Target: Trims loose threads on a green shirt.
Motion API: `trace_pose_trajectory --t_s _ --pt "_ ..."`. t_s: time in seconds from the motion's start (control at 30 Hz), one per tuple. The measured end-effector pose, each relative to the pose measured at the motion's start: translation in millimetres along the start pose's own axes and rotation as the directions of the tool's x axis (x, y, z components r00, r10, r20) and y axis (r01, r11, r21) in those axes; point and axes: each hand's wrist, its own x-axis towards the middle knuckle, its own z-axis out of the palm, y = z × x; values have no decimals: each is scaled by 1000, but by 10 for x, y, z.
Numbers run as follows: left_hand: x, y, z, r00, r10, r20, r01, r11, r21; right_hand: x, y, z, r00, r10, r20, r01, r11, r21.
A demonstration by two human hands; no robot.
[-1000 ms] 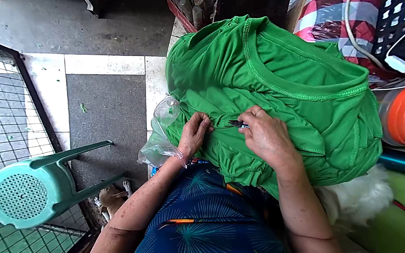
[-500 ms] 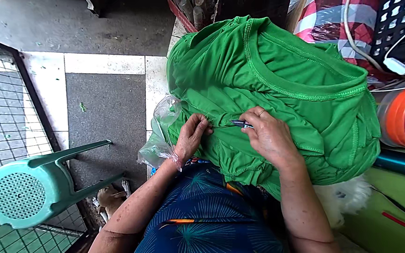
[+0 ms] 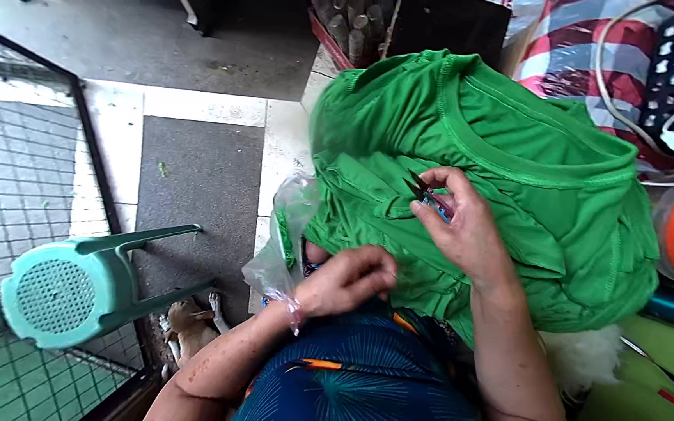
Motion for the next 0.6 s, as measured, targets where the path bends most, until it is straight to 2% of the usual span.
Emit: trace_pose_trajectory --t_s 0.1,0.23,0.3,0.37,0.43,0.5,0.53,0.57,0.6 --pt "79 226 111 968 163 192 -172 985 33 153 -254 310 995 -57 80 38 972 231" --pt "31 384 106 918 215 333 -245 968 51 382 -433 928 940 -16 340 -39 988 152" --pt "-128 423 -34 945 161 283 -218 959 182 431 -424 1121 905 -15 425 -40 992 118" --pt "-359 419 -250 996 61 62 -80 910 406 418 -416 1126 900 -18 436 -47 990 137" --pt "-549 305 -479 973 -34 -228 166 787 594 374 -431 1030 916 -16 400 -55 985 165" --pt "-654 155 -658 869 -226 -441 480 602 638 316 -475 953 926 -28 376 -43 983 180" --pt "-655 114 -708 785 -366 -500 619 506 601 282 -490 949 928 -55 368 -17 982 189" --pt "-633 105 -729 705 -489 -513 706 428 564 246 -499 960 924 -83 374 8 980 199" --pt "-597 124 -731 655 -570 -495 746 386 543 212 -500 977 914 -104 391 24 979 203"
